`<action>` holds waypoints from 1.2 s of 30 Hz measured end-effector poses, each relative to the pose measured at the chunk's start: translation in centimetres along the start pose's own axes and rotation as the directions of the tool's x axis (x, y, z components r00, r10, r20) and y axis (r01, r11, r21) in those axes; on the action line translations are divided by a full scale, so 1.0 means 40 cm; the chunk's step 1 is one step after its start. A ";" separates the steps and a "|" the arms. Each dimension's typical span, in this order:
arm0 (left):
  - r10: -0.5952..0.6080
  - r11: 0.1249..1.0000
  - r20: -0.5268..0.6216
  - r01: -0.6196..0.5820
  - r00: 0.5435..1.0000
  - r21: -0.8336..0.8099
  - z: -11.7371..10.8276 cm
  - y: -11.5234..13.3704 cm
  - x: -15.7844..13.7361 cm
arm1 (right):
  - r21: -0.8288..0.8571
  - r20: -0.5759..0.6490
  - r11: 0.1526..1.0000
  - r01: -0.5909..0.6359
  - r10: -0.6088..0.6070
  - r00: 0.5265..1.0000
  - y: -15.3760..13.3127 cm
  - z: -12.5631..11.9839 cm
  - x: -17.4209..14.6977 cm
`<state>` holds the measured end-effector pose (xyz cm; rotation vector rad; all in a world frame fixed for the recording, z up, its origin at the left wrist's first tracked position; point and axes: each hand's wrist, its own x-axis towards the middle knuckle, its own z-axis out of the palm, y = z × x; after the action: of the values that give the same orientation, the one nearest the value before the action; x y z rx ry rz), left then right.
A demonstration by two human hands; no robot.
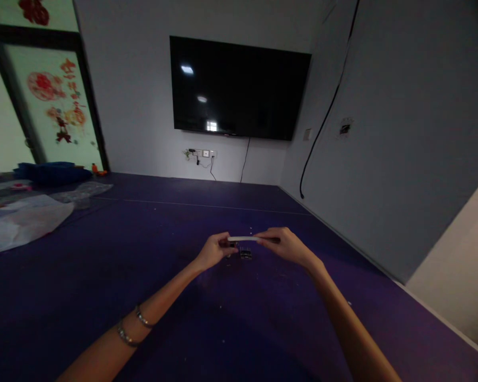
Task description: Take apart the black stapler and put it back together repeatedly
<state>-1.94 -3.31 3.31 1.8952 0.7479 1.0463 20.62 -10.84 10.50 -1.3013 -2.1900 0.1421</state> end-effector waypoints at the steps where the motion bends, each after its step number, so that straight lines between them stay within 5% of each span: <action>1: -0.001 1.000 -0.011 0.002 1.000 0.011 0.000 0.000 0.000 | -0.017 -0.015 1.000 -0.008 0.008 1.000 0.001 -0.001 0.000; 14: 0.005 1.000 -0.030 -0.005 1.000 0.017 -0.001 0.009 -0.002 | 0.123 -0.022 0.992 -0.025 0.028 0.999 0.017 0.004 0.005; 31: 0.021 1.000 -0.017 -0.021 1.000 0.009 -0.002 0.016 -0.010 | 0.281 0.113 0.960 -0.024 -0.008 0.994 0.014 -0.009 0.010; 36: 0.045 0.998 0.001 -0.045 0.999 -0.037 0.002 0.022 -0.013 | 0.263 0.071 0.961 -0.081 0.065 0.995 0.030 -0.006 0.009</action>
<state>-2.03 -4.17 3.87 1.8885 0.6831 1.0788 21.53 -9.97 10.41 -1.2386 -2.0879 0.4950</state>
